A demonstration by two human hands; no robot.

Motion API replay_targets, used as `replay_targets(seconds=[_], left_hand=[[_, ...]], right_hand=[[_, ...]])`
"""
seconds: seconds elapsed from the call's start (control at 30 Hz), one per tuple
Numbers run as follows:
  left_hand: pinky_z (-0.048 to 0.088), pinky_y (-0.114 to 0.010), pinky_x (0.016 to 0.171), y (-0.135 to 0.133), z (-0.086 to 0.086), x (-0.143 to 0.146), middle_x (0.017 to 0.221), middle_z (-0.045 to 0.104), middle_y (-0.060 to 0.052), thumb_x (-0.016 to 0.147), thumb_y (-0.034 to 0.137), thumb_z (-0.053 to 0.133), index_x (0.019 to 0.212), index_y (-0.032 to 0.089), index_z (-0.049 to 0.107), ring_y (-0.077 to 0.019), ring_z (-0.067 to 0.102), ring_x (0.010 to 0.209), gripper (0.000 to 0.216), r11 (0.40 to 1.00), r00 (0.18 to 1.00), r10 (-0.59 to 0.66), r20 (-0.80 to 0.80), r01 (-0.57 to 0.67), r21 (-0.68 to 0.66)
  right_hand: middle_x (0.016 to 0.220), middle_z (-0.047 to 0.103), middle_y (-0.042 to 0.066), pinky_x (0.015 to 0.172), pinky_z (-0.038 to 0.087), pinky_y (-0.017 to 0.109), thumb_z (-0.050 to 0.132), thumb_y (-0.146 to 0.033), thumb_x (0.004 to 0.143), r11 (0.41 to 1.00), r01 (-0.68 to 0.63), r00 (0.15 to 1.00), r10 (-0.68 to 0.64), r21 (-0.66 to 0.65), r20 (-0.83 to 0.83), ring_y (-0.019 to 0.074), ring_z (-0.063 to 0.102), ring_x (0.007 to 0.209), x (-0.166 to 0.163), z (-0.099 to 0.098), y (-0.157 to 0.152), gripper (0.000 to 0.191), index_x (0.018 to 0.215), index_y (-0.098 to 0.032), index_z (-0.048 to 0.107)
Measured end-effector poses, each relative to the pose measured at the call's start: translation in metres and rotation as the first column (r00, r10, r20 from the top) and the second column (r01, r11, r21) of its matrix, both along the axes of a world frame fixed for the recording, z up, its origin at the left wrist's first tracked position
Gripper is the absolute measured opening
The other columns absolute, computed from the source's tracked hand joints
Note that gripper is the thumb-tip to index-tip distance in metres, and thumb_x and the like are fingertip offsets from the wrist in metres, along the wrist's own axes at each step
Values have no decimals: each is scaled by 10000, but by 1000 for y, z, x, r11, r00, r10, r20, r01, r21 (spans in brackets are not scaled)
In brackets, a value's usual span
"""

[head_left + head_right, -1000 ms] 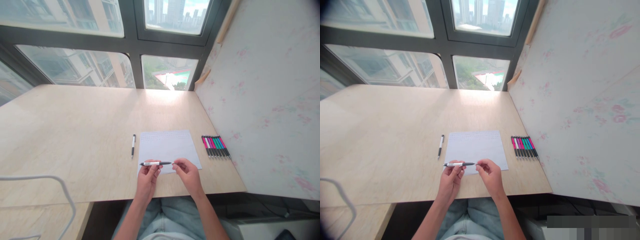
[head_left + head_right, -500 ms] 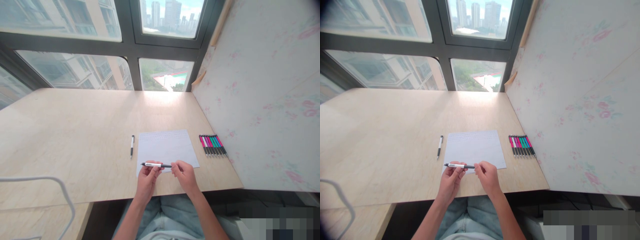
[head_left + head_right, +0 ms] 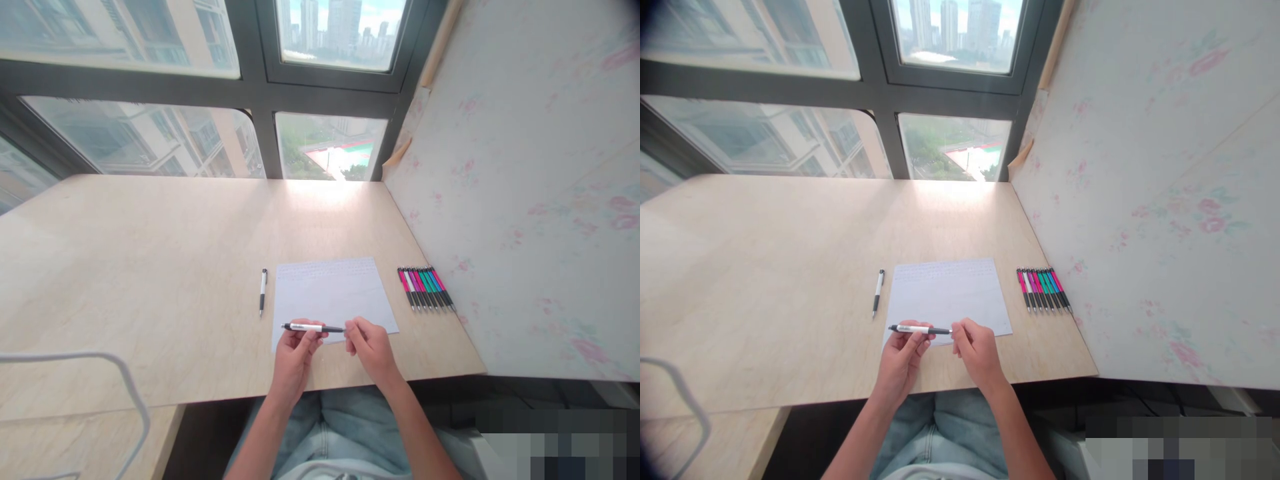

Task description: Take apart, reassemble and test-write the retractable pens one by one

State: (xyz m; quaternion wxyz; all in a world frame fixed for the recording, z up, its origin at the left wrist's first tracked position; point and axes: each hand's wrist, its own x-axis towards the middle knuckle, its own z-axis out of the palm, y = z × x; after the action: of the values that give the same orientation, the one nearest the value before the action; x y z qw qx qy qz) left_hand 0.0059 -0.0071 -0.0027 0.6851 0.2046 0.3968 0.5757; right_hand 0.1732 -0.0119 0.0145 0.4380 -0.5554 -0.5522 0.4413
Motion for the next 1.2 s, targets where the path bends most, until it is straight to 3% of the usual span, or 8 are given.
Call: replay_targets(seconds=[0.2, 0.37, 0.6, 0.77, 0.9, 1.03, 1.1, 1.2], left_hand=[[531, -218, 678, 1, 1, 1, 901, 719, -55, 721, 247, 787, 916, 159, 643, -142, 686, 770, 258, 1000, 1000, 14, -7, -15, -6], [530, -212, 677, 1, 2, 1, 905, 725, -57, 721, 238, 787, 923, 160, 640, -134, 687, 753, 261, 1000, 1000, -5, -21, 5, -16], [536, -207, 661, 2, 4, 1, 864, 719, -48, 708, 256, 797, 900, 149, 656, -121, 681, 711, 261, 999, 1000, 27, -15, -28, -39], [535, -193, 667, 3, 2, 1, 873, 719, -47, 723, 244, 787, 884, 145, 660, -112, 679, 719, 228, 999, 1000, 13, -6, -13, -37], [532, -189, 675, 2, 1, 0, 882, 720, -44, 723, 237, 787, 892, 151, 655, -112, 681, 732, 231, 1000, 1000, 3, 3, -3, -29], [536, -205, 693, 1, 2, 0, 870, 722, -34, 711, 234, 796, 884, 163, 650, -116, 681, 727, 237, 1000, 1000, 2, 7, -2, -26], [535, -207, 689, 1, 3, 1, 868, 720, -32, 709, 235, 798, 884, 164, 649, -117, 680, 725, 241, 1000, 1000, 11, 4, -11, -26], [532, -203, 678, 2, 3, 2, 868, 716, -30, 711, 246, 794, 874, 161, 648, -115, 681, 720, 235, 999, 1000, 28, -7, -28, -32]], right_hand=[[792, 638, 24, 571, 445, 230, 486, -406, 939, 999, -14, 999, 12, 45, 52, 151, 607, 700, 2, 7, 0, 237, 916, -190, 583], [695, 579, 5, 608, 442, 248, 418, -356, 968, 991, -32, 985, 9, 129, 171, 146, 570, 652, 0, 7, 1, 266, 797, -200, 549], [843, 626, 46, 640, 451, 265, 455, -329, 951, 967, -116, 959, 50, 227, 280, 170, 576, 735, -1, -1, 1, 175, 928, -210, 581], [710, 565, 9, 636, 403, 261, 438, -343, 970, 960, -92, 939, -6, 266, 345, 146, 515, 649, -4, -4, 3, 247, 804, -204, 558], [587, 476, -25, 558, 341, 247, 379, -396, 989, 979, -25, 945, -42, 203, 323, 121, 441, 546, -11, -7, 3, 404, 652, -202, 489], [486, 430, -33, 502, 332, 241, 325, -480, 992, 999, 5, 991, -9, 33, 136, 111, 423, 470, -13, -4, 2, 527, 558, -203, 436], [497, 473, -20, 515, 367, 241, 305, -487, 994, 1000, -17, 998, 17, 0, 68, 119, 465, 484, -11, 0, 2, 533, 581, -197, 477], [635, 562, 6, 568, 404, 244, 354, -451, 985, 998, -30, 994, 23, 58, 105, 138, 528, 593, -5, 7, 2, 417, 721, -192, 548]])
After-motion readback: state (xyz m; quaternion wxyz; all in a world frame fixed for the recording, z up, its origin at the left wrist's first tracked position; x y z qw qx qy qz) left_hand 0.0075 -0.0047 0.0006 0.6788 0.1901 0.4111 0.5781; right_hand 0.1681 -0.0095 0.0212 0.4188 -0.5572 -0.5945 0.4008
